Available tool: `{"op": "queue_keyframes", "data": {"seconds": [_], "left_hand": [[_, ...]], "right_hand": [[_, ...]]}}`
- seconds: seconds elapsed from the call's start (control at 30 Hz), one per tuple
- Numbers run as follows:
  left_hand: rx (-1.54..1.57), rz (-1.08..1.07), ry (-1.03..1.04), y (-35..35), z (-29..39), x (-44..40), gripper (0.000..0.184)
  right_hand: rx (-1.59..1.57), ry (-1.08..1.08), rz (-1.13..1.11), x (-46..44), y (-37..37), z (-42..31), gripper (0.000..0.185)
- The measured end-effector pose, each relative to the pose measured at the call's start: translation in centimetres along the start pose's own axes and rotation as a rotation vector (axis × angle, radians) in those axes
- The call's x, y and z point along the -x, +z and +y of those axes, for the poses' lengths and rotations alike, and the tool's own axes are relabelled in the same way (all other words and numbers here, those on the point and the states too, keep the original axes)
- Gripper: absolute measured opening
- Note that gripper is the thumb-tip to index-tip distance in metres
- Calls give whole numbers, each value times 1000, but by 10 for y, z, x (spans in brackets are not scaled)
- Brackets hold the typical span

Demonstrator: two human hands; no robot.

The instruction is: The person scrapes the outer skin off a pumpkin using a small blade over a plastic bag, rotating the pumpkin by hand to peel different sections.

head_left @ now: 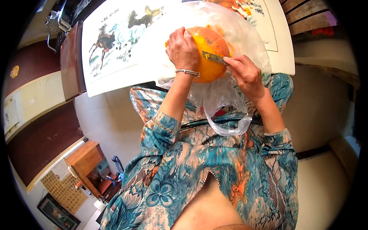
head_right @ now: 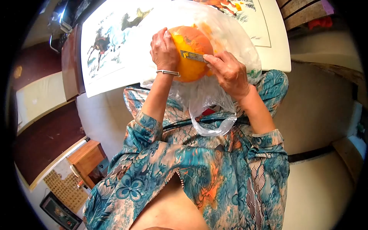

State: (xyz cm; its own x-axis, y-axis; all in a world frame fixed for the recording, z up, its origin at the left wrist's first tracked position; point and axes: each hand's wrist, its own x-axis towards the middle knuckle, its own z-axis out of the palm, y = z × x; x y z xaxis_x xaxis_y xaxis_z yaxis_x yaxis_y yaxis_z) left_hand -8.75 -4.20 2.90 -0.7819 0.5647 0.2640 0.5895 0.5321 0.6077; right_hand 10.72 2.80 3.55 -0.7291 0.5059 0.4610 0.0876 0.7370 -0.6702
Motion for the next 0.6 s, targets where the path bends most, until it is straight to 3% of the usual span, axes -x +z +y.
{"op": "queue_keyframes", "data": {"seconds": [0.6], "left_hand": [[-22,-36,2,-3,5,-3,43]], "right_hand": [[49,-90,-18,-17,1,11,30]]}}
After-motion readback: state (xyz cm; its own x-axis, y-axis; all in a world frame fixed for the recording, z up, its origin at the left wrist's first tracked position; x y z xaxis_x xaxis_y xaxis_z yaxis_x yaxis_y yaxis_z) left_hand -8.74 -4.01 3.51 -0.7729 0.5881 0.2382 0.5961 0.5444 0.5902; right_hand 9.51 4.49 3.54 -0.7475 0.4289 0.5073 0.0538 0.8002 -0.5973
